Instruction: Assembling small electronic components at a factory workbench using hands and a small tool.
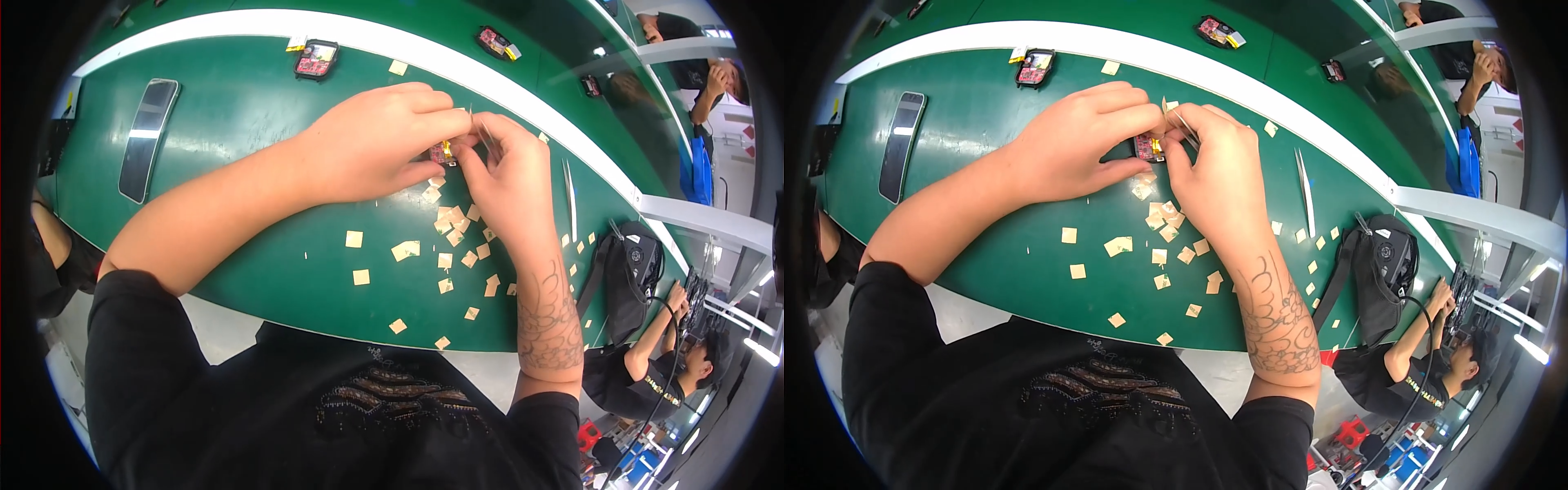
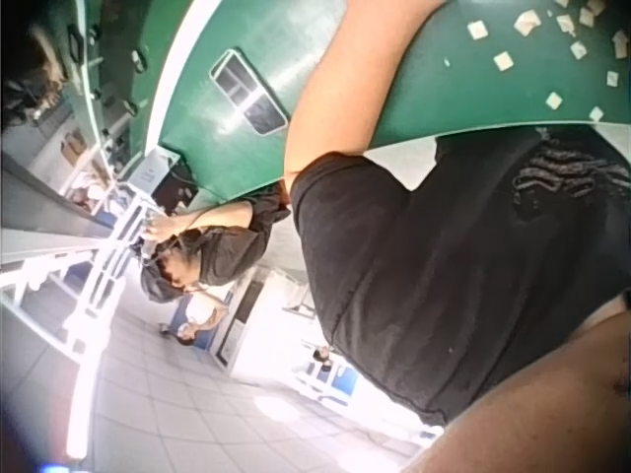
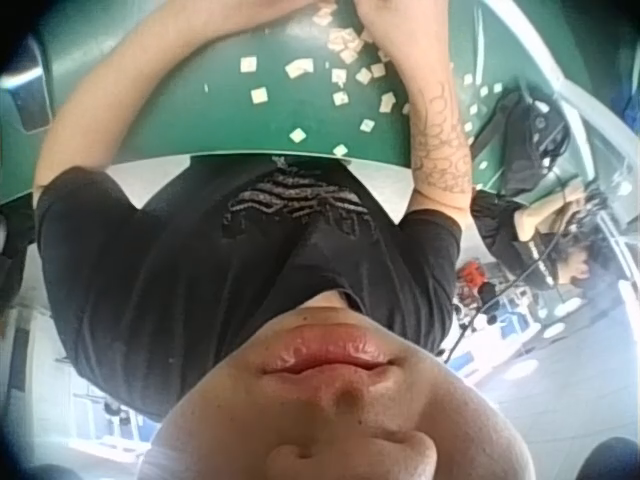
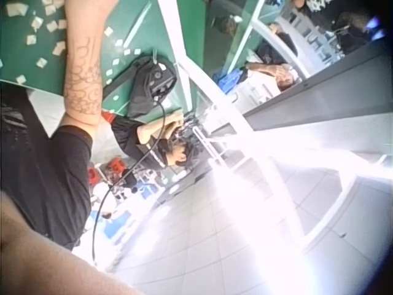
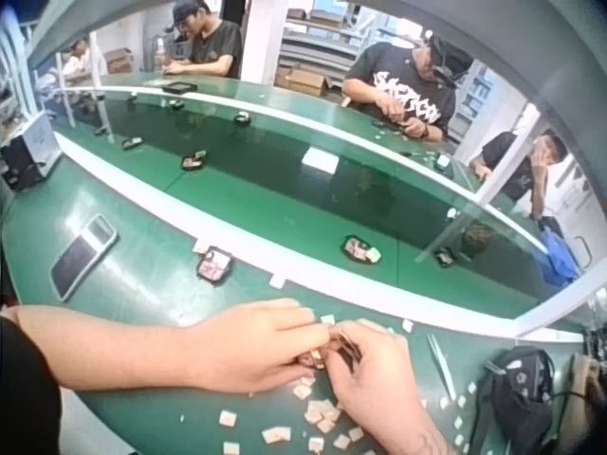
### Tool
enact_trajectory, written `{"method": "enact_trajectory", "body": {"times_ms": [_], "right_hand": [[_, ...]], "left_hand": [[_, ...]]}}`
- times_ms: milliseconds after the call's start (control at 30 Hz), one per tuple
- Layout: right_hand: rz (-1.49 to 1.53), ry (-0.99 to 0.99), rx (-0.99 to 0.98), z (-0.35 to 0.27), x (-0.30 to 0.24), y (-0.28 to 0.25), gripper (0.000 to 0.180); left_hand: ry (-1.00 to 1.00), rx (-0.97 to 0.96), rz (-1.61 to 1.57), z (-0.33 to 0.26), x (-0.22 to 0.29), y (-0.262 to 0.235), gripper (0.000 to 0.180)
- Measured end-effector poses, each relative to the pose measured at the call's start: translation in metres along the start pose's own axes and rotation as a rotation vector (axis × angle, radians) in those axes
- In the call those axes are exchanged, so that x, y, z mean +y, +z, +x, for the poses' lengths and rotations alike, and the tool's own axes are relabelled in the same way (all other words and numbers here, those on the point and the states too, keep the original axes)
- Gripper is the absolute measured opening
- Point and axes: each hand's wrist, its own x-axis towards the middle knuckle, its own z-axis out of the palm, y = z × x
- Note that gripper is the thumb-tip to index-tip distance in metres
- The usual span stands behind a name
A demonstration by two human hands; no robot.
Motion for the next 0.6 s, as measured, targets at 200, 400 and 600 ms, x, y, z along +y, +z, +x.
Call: {"method": "enact_trajectory", "body": {"times_ms": [200, 400, 600], "right_hand": [[0.246, 0.020, 0.023, -0.004, 0.021, 0.003, 0.022], [0.390, 0.132, 0.099, -0.003, 0.025, -0.016, 0.022], [0.414, 0.186, 0.021, -0.005, 0.026, -0.014, 0.019]], "left_hand": [[-0.010, 0.001, 0.066, -0.003, 0.006, 0.002, 0.031], [-0.063, -0.042, 0.056, -0.001, 0.012, 0.006, 0.026], [-0.057, -0.057, 0.105, -0.002, 0.011, 0.002, 0.029]]}}
